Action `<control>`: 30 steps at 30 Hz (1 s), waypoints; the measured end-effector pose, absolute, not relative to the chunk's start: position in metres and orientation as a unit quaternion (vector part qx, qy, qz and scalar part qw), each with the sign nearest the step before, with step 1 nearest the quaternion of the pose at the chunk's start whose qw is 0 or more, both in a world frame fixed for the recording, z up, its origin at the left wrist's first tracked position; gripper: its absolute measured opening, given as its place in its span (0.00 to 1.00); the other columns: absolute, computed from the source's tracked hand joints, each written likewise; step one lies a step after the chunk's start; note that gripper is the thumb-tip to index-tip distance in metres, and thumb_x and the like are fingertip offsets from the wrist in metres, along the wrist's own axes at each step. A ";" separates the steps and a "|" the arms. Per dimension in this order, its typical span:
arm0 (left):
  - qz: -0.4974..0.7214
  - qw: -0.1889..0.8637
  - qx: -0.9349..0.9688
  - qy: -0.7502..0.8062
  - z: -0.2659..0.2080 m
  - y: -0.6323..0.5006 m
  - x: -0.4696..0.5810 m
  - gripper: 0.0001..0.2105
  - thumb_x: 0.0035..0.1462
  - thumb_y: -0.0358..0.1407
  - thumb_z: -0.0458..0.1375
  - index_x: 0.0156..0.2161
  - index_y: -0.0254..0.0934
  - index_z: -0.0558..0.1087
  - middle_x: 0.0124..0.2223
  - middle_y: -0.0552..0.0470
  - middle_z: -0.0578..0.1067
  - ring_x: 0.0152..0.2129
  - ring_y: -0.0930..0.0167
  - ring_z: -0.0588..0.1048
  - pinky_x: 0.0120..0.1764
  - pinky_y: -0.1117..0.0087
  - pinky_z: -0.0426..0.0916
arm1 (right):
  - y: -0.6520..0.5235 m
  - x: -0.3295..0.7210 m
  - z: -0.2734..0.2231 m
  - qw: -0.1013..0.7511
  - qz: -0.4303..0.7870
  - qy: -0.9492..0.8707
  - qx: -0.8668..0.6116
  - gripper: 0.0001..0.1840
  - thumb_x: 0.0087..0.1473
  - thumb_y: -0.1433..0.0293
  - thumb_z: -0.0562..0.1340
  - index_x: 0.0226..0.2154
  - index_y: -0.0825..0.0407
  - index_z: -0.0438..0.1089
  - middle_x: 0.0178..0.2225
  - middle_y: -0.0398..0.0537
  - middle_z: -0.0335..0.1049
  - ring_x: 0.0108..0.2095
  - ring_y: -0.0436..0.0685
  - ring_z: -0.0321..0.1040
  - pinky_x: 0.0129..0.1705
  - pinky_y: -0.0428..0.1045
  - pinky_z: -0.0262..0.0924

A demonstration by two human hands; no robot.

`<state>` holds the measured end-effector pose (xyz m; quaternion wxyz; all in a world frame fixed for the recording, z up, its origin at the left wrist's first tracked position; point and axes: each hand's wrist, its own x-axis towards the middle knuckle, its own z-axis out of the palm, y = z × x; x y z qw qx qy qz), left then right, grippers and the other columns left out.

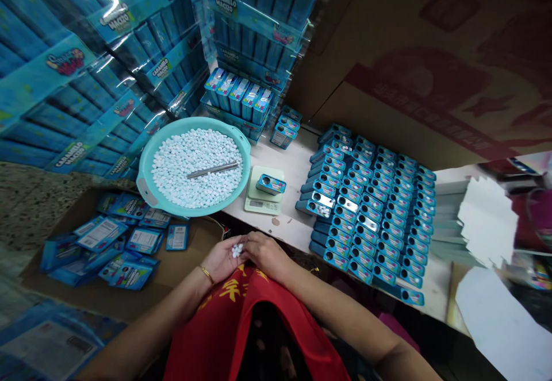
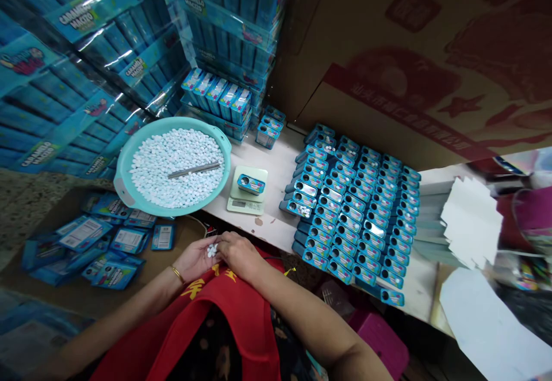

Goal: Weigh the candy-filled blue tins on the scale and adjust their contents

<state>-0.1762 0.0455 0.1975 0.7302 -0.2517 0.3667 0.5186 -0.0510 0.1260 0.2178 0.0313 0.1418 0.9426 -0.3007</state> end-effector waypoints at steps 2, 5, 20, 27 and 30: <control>0.528 0.729 -0.241 0.362 0.199 0.049 -0.177 0.08 0.53 0.25 0.50 0.32 0.24 0.72 0.29 0.44 0.74 0.26 0.73 0.72 0.32 0.72 0.69 | 0.130 -0.052 0.221 0.040 -0.295 0.943 0.148 0.09 0.56 0.71 0.52 0.33 0.55 0.67 0.35 0.48 0.65 0.36 0.52 0.60 0.36 0.46 0.59; 0.541 0.728 -0.220 0.360 0.202 0.054 -0.179 0.09 0.53 0.24 0.50 0.34 0.24 0.72 0.31 0.44 0.74 0.27 0.73 0.72 0.33 0.73 0.69 | 0.134 -0.053 0.229 0.058 -0.253 0.955 0.141 0.09 0.54 0.76 0.52 0.36 0.57 0.66 0.38 0.51 0.65 0.38 0.54 0.60 0.35 0.47 0.59; 0.577 0.696 -0.210 0.372 0.216 0.075 -0.192 0.09 0.52 0.26 0.52 0.38 0.25 0.71 0.41 0.39 0.74 0.42 0.63 0.71 0.46 0.65 0.66 | 0.245 -0.078 0.229 -0.151 -0.264 0.898 0.318 0.09 0.53 0.73 0.54 0.35 0.54 0.69 0.33 0.49 0.67 0.36 0.52 0.64 0.41 0.46 0.59; 0.579 0.688 -0.221 0.378 0.212 0.066 -0.194 0.09 0.52 0.25 0.52 0.38 0.26 0.71 0.41 0.38 0.74 0.42 0.63 0.71 0.45 0.64 0.67 | 0.257 -0.076 0.218 -0.246 -0.333 0.829 0.377 0.08 0.51 0.70 0.57 0.33 0.52 0.71 0.32 0.45 0.70 0.34 0.51 0.66 0.40 0.47 0.61; 0.573 0.686 -0.229 0.386 0.210 0.062 -0.196 0.09 0.52 0.25 0.52 0.38 0.26 0.71 0.41 0.38 0.74 0.42 0.63 0.71 0.44 0.64 0.68 | 0.250 -0.069 0.226 -0.304 -0.354 0.778 0.421 0.08 0.51 0.68 0.57 0.32 0.52 0.70 0.31 0.45 0.70 0.33 0.52 0.67 0.38 0.48 0.62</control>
